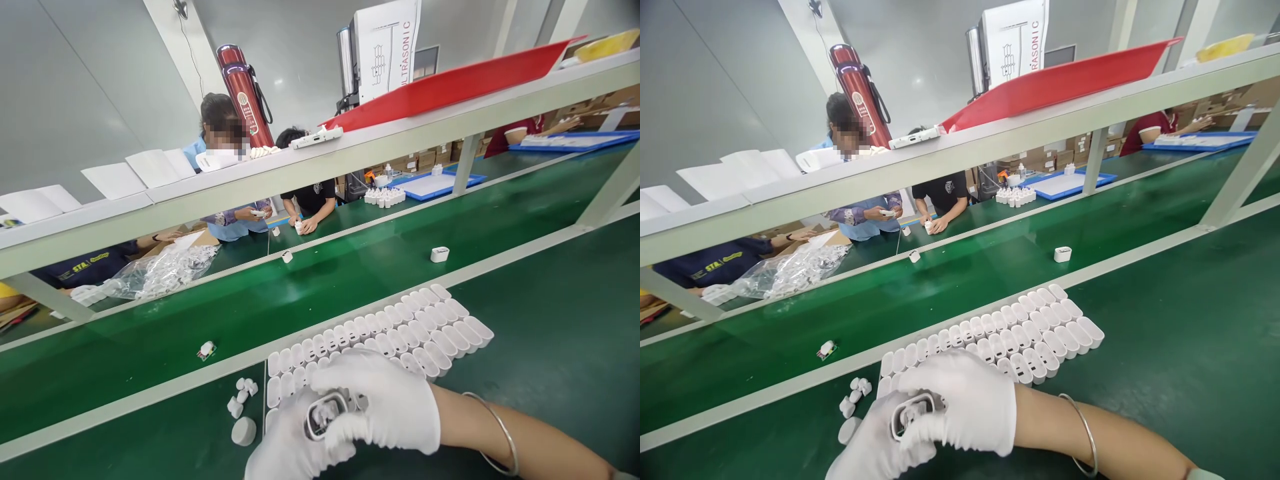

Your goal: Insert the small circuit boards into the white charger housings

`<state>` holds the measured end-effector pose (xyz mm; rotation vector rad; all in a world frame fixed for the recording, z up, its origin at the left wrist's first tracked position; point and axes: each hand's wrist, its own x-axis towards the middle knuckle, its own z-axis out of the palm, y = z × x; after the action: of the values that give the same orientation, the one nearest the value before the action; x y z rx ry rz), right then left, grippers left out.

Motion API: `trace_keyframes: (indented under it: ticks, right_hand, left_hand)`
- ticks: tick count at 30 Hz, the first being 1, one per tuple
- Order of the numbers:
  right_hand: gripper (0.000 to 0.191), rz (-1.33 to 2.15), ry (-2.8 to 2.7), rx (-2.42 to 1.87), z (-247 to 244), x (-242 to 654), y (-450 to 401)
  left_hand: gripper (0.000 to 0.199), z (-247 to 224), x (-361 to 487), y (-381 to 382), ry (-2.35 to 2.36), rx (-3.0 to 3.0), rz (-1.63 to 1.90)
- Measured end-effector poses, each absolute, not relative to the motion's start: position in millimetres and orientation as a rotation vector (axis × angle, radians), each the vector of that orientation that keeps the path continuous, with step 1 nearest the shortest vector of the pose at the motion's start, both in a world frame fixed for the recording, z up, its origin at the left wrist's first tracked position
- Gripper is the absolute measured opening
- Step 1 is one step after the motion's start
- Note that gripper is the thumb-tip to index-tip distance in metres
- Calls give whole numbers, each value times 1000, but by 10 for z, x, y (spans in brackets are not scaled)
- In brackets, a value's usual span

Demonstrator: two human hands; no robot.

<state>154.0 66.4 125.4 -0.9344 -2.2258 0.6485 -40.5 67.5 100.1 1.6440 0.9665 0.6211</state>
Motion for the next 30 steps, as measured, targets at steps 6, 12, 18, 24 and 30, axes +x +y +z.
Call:
trace_keyframes:
  ticks: [6,12,18,24,30]
  right_hand:
    - [21,918,-2122,-900,1239,1654,713]
    - [22,825,-2140,-907,1190,1584,714]
    - [20,1102,-1982,-971,1182,1583,762]
    - [23,1200,-2071,-921,1200,1691,795]
    - [26,1023,-2233,-875,1132,1648,784]
  left_hand:
    - [40,1065,-390,612,1071,1733,506]
    - [39,1074,-342,594,1059,1820,429]
    - [41,1056,-350,589,1130,1866,424]
    - [34,1006,-405,601,1171,1905,359]
    - [36,1017,-303,557,1052,1847,326]
